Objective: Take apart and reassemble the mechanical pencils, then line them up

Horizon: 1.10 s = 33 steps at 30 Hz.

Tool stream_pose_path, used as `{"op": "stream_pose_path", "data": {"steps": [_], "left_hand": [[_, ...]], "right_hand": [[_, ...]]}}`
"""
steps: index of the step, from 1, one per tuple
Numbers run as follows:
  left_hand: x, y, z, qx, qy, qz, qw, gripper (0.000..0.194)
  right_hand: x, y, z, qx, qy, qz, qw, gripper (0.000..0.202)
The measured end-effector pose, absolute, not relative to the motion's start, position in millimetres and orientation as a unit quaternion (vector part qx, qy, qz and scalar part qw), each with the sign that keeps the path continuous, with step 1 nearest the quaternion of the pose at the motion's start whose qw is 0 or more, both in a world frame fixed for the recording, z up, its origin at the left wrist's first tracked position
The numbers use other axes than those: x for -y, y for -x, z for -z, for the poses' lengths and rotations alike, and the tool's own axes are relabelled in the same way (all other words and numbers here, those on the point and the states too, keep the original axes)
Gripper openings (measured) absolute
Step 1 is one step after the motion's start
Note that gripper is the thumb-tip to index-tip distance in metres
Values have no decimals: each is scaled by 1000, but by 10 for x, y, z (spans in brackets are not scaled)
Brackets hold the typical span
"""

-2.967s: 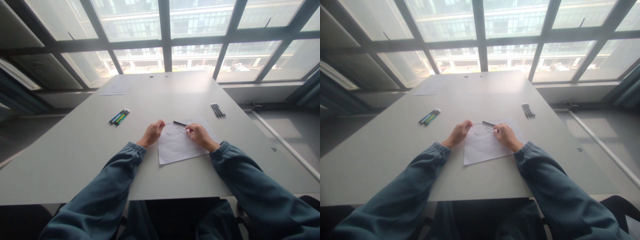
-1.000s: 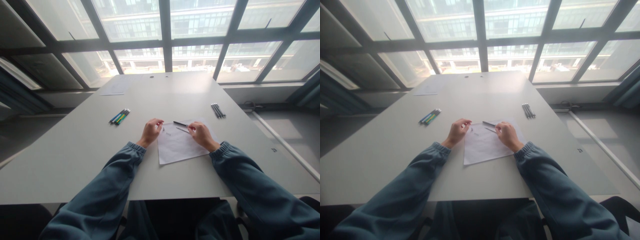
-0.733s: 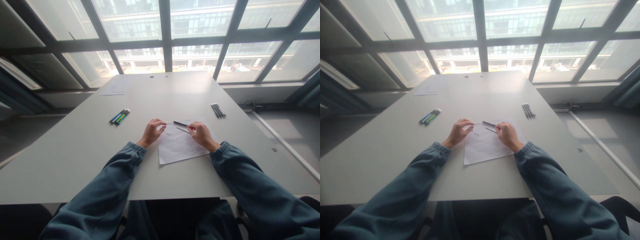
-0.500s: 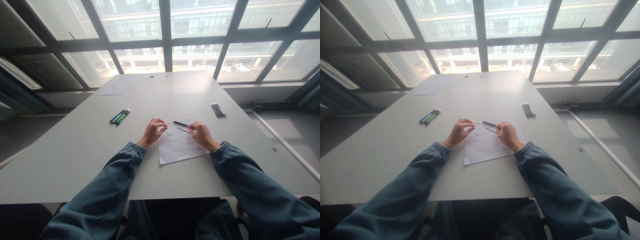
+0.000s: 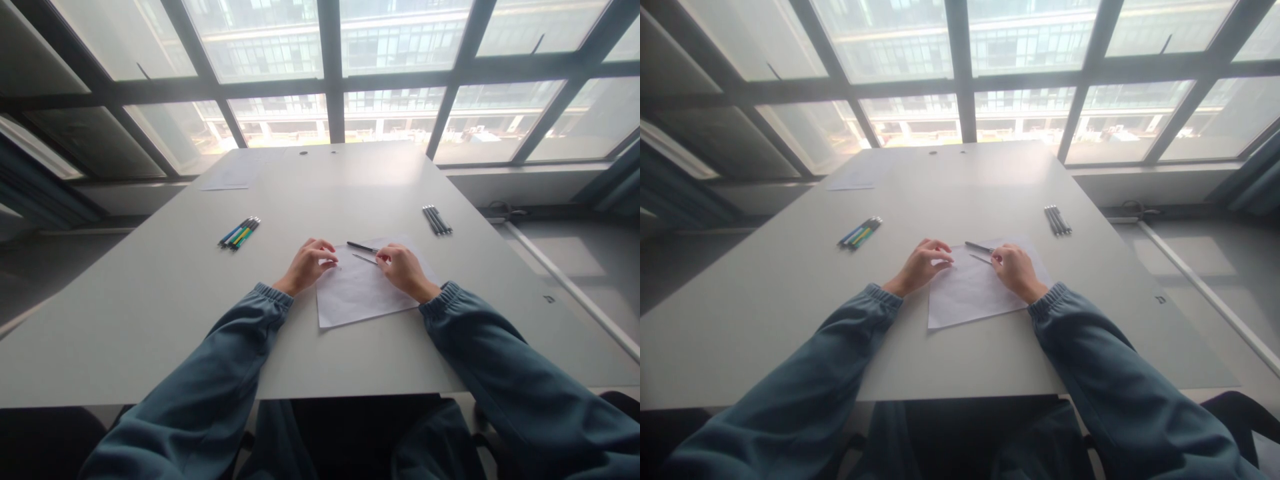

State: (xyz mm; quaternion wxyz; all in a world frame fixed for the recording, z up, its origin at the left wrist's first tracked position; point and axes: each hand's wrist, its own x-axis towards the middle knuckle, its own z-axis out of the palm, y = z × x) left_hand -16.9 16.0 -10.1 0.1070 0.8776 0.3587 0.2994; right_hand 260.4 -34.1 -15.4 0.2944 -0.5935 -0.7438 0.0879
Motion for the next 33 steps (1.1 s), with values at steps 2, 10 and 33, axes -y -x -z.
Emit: {"op": "stream_pose_path", "data": {"steps": [2,10,33], "left_hand": [[-162,172,104,-352,-883,-294,97,3],[-161,175,128,-342,-892,-285,84,7],[-154,144,86,-336,-881,-330,39,10]], "right_hand": [[344,-2601,146,744,596,-90,288,14],[340,-2604,154,748,599,-93,268,16],[335,-2614,149,763,566,-60,306,13]]}}
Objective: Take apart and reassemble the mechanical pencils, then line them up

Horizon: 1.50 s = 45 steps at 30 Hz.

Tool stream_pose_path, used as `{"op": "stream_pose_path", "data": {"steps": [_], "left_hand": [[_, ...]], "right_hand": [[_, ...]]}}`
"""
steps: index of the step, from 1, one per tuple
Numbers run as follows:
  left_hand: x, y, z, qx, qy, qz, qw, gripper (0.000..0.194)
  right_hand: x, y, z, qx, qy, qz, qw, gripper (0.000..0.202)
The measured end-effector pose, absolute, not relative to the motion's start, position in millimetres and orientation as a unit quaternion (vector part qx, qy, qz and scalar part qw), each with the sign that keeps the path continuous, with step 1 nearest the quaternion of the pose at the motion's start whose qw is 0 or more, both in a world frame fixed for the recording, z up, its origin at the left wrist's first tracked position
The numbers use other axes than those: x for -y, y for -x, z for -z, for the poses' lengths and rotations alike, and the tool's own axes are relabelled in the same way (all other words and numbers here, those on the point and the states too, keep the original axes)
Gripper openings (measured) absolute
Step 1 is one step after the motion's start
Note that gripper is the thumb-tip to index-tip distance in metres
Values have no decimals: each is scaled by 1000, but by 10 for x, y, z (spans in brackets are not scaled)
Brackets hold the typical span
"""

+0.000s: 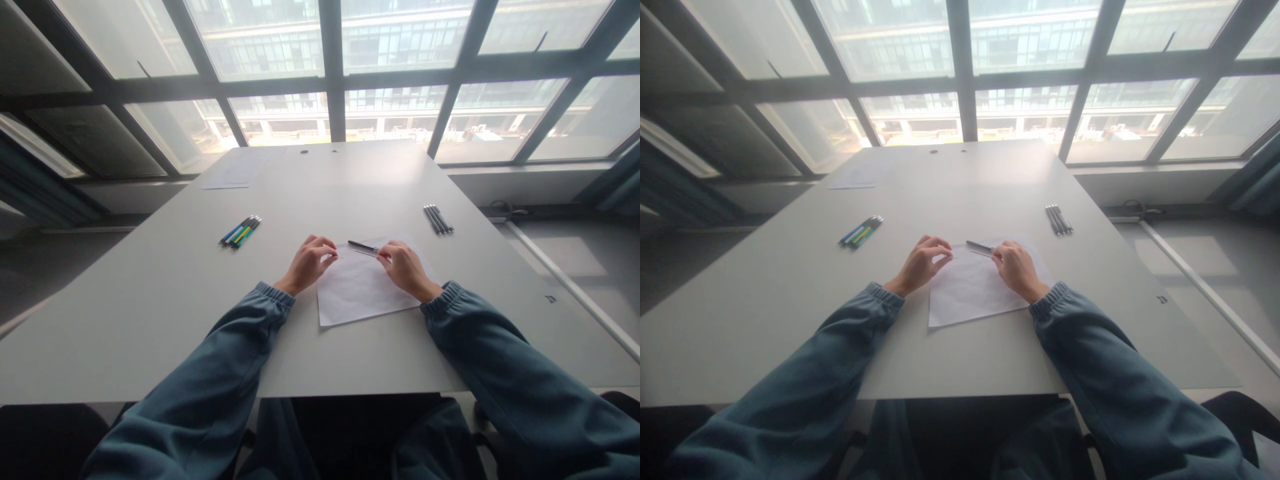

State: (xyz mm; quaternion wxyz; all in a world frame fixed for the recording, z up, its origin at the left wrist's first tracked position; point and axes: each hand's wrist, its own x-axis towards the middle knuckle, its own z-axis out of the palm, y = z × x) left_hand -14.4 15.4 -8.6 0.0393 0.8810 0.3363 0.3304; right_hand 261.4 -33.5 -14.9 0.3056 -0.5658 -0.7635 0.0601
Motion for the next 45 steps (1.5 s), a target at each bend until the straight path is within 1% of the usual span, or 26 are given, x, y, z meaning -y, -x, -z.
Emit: {"op": "stream_pose_path", "data": {"steps": [5,9,22,29,36,40,45], "left_hand": [[-122,132,43,-334,-874,-352,34,12],[-95,117,11,-330,-874,-355,36,13],[-90,115,10,-323,-877,-352,38,17],[-66,98,2,-324,-877,-352,44,16],[-59,95,10,-322,-873,-360,67,21],[-62,88,18,-311,-873,-366,79,18],[-61,86,11,-294,-875,-372,93,13]], "right_hand": [[357,-2600,116,775,527,-72,341,11],[364,-2591,123,775,521,-97,344,11],[361,-2590,117,782,519,-97,332,13],[373,-2581,114,787,498,-109,348,14],[381,-2571,105,789,480,-114,366,12],[388,-2556,99,797,465,-124,366,14],[392,-2542,104,800,456,-128,368,11]]}}
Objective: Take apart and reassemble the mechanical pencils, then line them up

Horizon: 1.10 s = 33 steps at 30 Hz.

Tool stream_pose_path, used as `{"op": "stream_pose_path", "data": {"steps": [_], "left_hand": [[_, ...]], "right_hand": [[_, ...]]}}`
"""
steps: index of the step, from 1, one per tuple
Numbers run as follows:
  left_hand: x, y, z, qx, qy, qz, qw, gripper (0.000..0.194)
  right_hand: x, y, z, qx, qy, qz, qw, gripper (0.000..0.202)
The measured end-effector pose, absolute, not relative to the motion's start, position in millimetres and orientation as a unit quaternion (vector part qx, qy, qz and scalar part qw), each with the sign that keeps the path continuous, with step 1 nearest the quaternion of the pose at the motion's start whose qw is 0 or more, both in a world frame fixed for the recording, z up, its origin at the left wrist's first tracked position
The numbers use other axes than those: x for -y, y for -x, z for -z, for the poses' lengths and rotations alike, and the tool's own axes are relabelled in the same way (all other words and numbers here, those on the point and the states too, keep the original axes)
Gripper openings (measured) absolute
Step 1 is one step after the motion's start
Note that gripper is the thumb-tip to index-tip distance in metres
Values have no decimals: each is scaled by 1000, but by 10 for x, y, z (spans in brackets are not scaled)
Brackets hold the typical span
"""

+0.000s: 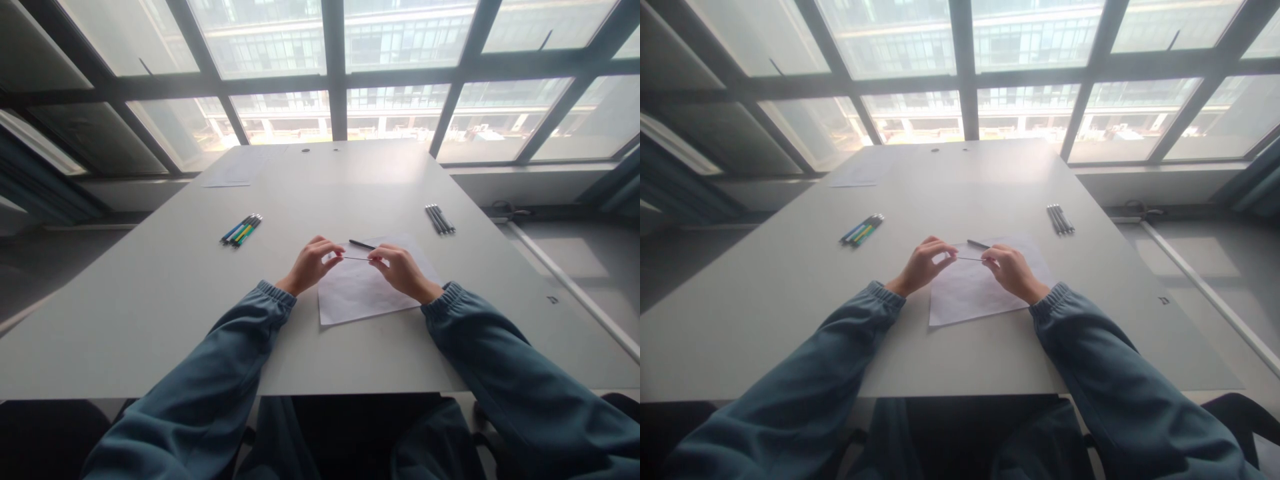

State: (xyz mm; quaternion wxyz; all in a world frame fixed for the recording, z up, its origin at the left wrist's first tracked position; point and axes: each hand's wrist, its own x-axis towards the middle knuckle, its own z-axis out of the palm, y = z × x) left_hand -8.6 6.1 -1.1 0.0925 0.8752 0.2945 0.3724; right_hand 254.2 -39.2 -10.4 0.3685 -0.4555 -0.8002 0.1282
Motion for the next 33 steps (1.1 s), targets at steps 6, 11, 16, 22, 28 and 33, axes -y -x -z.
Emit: {"op": "stream_pose_path", "data": {"steps": [6,11,16,22,28,33], "left_hand": [[-31,65,-20,-291,-876,-373,94,14],[-6,38,-34,-272,-879,-381,92,14],[0,30,-35,-276,-879,-378,96,17],[0,23,-39,-276,-880,-373,99,14],[14,12,-49,-257,-881,-385,98,12],[24,21,-64,-264,-885,-366,115,19]], "right_hand": [[392,-2539,120,802,458,-131,361,11],[406,-2525,101,811,445,-133,355,15],[410,-2520,107,813,443,-137,352,18],[408,-2514,124,814,440,-138,353,20],[415,-2507,103,812,440,-144,354,18],[424,-2507,85,809,448,-150,351,17]]}}
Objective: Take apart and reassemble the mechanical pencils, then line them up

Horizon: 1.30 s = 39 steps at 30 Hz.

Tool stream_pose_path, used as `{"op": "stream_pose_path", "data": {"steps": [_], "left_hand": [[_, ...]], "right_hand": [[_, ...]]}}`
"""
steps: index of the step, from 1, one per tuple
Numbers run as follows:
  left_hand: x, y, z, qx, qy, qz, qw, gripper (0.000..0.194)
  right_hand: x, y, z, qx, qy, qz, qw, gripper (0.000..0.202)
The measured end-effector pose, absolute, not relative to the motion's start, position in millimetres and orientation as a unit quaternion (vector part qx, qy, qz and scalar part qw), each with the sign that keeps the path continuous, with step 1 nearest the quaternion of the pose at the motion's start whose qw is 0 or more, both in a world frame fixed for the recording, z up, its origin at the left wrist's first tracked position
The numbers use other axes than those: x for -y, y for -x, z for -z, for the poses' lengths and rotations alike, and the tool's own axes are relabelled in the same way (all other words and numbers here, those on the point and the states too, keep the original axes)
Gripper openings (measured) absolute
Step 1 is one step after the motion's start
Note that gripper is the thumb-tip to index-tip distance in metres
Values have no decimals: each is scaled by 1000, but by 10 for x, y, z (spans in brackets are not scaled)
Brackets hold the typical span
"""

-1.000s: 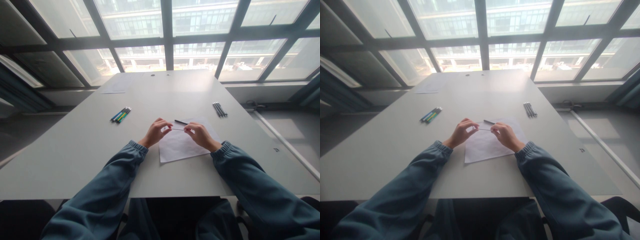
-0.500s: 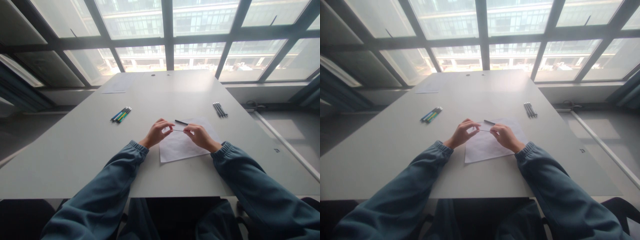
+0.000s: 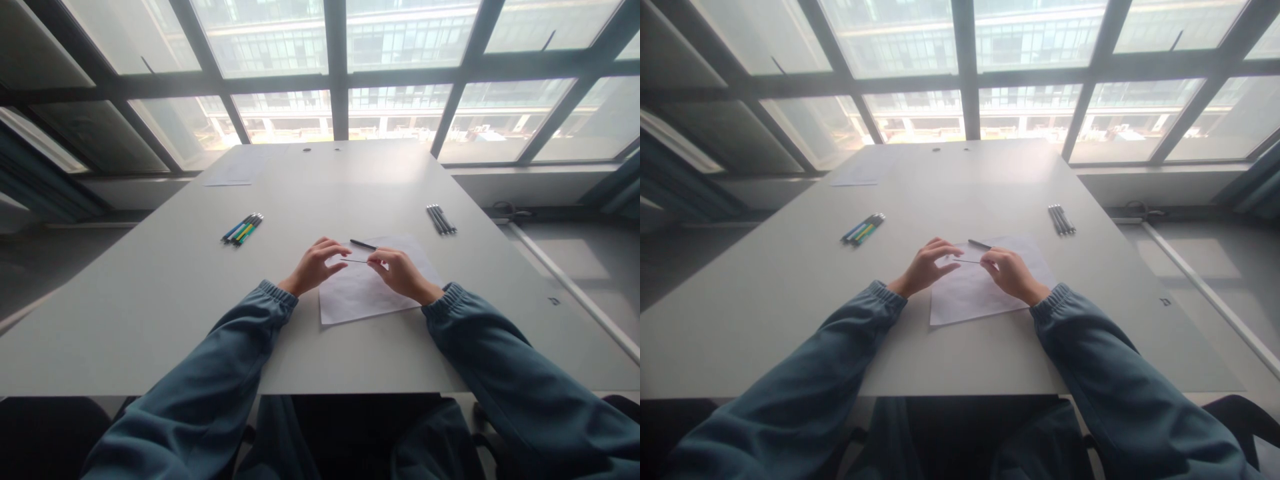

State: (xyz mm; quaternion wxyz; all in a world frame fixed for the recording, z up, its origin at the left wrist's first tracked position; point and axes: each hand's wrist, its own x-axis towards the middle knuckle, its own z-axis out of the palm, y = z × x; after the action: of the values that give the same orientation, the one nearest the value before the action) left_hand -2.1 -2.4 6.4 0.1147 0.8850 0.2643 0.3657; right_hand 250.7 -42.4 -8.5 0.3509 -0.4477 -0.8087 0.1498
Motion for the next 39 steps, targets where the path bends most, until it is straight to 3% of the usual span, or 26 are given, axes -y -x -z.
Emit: {"op": "stream_pose_path", "data": {"steps": [8,15,23,39], "left_hand": [[-90,129,-21,-385,-820,-414,87,23],[-177,198,54,-471,-824,-305,82,16],[-145,175,75,-481,-832,-254,105,22],[-150,173,87,-474,-837,-256,98,13]], "right_hand": [[398,-2537,115,789,467,-132,376,16],[376,-2551,132,769,488,-115,397,16],[361,-2558,150,765,493,-114,399,16],[362,-2560,161,767,491,-114,397,17]]}}
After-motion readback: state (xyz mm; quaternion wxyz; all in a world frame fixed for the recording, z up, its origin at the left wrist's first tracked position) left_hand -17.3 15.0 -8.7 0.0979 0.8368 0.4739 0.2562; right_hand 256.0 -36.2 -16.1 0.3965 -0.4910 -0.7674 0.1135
